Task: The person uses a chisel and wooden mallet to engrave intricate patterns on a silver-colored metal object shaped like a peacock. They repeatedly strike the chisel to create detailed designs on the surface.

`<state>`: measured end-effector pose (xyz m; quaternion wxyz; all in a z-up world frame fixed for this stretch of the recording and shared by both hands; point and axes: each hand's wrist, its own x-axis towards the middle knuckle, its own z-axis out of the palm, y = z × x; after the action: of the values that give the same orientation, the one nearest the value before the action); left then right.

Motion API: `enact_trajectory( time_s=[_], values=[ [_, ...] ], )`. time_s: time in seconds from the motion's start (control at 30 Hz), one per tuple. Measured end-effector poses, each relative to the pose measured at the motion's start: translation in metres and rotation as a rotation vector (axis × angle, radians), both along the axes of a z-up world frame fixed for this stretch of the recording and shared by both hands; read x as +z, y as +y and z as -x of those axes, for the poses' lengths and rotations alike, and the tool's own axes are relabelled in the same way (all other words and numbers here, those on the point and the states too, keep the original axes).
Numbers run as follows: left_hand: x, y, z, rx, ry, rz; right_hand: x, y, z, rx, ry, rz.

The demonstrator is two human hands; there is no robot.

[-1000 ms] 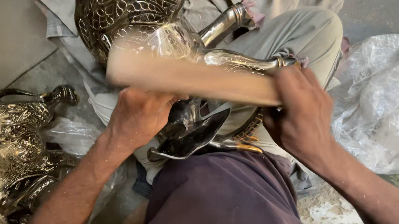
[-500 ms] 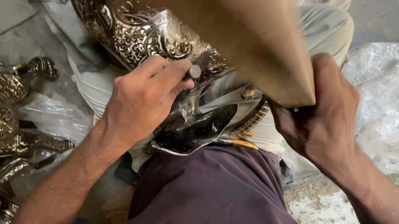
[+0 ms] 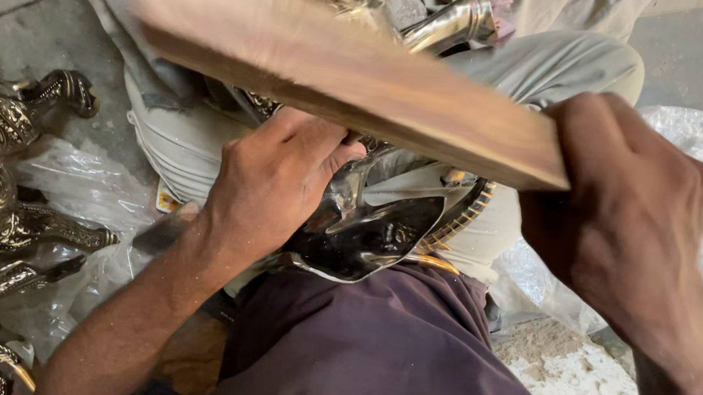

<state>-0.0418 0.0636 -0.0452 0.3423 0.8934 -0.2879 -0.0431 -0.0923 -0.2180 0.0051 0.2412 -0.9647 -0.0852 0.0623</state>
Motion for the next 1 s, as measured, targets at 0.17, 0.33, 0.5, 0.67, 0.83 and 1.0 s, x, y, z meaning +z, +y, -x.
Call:
enact_trajectory(
  time_s=[0.17, 0.33, 0.5, 0.67, 0.83, 1.0],
  values=[
    [-0.003, 0.003, 0.0, 0.013, -0.022, 0.023, 0.018, 0.018, -0.013, 0.06, 0.034, 0.276],
    [-0.013, 0.008, 0.007, 0.021, -0.055, 0.162, 0.031, 0.021, -0.023, 0.078, 0.135, 0.503],
    [-0.029, 0.012, 0.016, 0.044, -0.12, 0.121, 0.034, 0.029, -0.018, 0.084, 0.084, 0.432],
    [-0.019, 0.062, 0.032, 0.436, -0.089, 0.215, 0.046, 0.019, 0.001, -0.146, -0.029, 0.027],
    [-0.025, 0.099, 0.058, 0.656, 0.134, 0.628, -0.023, -0.006, 0.027, -0.625, 0.031, -0.491],
    [-0.026, 0.096, 0.066, 0.806, 0.264, 0.63, -0.072, -0.019, 0.074, -0.975, 0.162, -0.635]
  ],
)
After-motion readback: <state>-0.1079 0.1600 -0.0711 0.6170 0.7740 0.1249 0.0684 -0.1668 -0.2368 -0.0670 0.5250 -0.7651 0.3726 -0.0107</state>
